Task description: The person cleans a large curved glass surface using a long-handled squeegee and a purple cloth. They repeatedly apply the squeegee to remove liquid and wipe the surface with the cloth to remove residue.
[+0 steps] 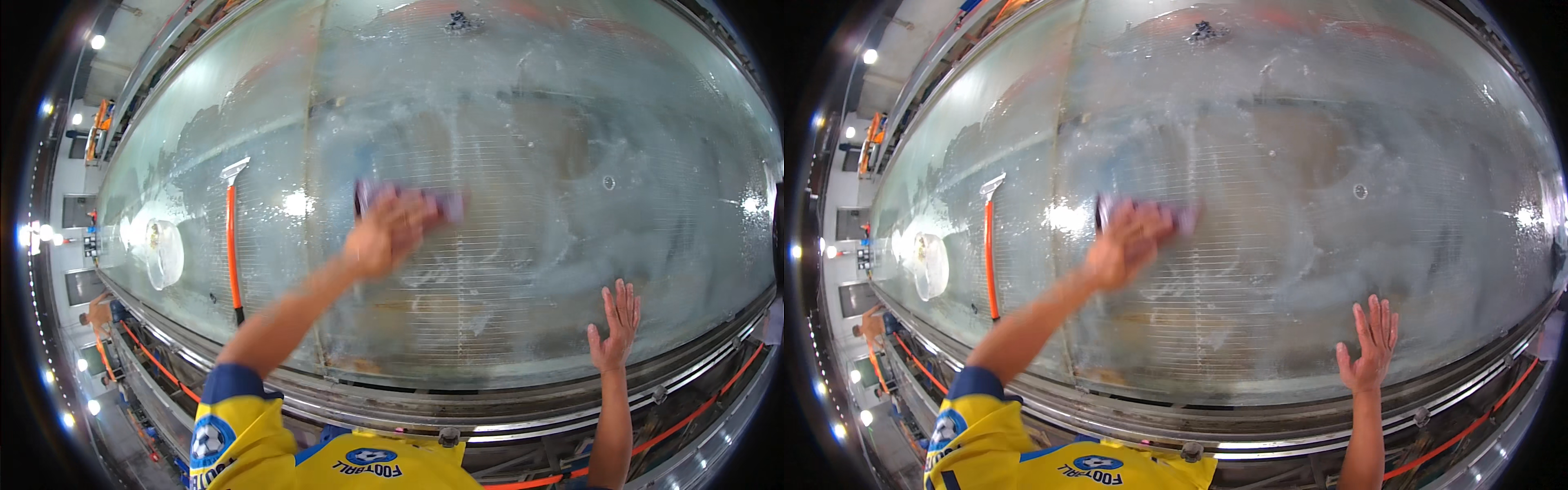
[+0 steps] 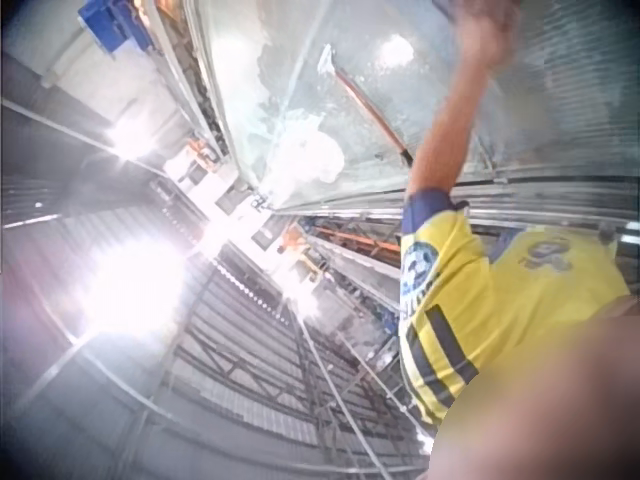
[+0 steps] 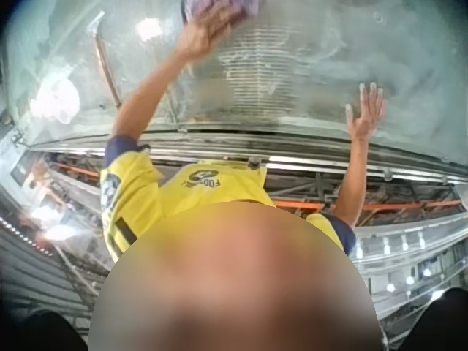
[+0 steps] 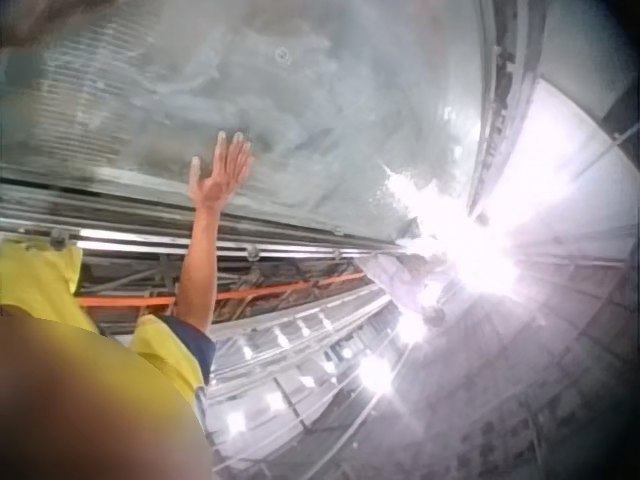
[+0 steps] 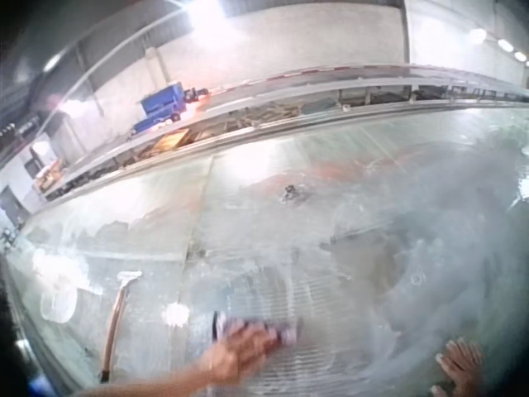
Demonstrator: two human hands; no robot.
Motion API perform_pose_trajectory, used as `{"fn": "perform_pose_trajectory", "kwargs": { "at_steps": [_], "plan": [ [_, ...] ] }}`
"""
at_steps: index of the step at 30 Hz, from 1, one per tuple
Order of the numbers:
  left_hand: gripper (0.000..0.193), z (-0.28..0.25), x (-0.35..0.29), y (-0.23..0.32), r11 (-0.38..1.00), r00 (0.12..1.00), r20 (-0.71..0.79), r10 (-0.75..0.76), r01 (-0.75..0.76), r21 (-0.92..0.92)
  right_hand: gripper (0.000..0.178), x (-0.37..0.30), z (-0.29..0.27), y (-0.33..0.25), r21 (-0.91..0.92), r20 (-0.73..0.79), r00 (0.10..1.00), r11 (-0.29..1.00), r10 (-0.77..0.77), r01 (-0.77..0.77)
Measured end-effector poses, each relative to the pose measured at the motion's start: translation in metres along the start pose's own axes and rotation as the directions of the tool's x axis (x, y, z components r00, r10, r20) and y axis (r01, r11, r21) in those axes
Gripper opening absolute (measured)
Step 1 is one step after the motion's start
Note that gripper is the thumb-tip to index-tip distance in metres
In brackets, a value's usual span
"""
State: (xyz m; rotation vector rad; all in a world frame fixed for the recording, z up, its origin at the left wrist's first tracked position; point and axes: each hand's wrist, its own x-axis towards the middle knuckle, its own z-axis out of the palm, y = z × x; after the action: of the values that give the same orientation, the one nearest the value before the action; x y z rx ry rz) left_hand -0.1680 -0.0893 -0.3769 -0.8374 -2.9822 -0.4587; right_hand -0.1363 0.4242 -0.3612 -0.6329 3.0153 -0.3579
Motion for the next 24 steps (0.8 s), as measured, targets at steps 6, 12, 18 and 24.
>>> {"fn": "perform_pose_trajectory", "kwargs": {
  "at_steps": [6,12,18,24],
  "plan": [
    [0.064,0.014,0.06,0.013,0.923,0.961,0.006,-0.278,0.265,0.278,0.065,-0.003,0.004,-0.003,0.014,-0.004,1.0,1.0,-0.009,0.009],
    [0.067,0.002,0.038,0.019,0.987,0.983,0.15,-0.102,0.081,0.138,0.064,-0.001,0.0,-0.002,-0.001,-0.027,1.0,1.0,0.004,-0.004],
    [0.07,0.017,0.136,-0.023,0.847,0.916,0.084,-0.392,0.324,0.422,0.064,-0.002,0.0,-0.007,0.035,0.004,1.0,0.999,-0.001,0.001],
    [0.064,0.013,0.044,0.049,0.988,0.978,0.205,-0.039,0.007,0.153,0.065,-0.001,0.0,-0.001,0.015,-0.031,0.999,1.0,0.013,-0.013]
  ]
}}
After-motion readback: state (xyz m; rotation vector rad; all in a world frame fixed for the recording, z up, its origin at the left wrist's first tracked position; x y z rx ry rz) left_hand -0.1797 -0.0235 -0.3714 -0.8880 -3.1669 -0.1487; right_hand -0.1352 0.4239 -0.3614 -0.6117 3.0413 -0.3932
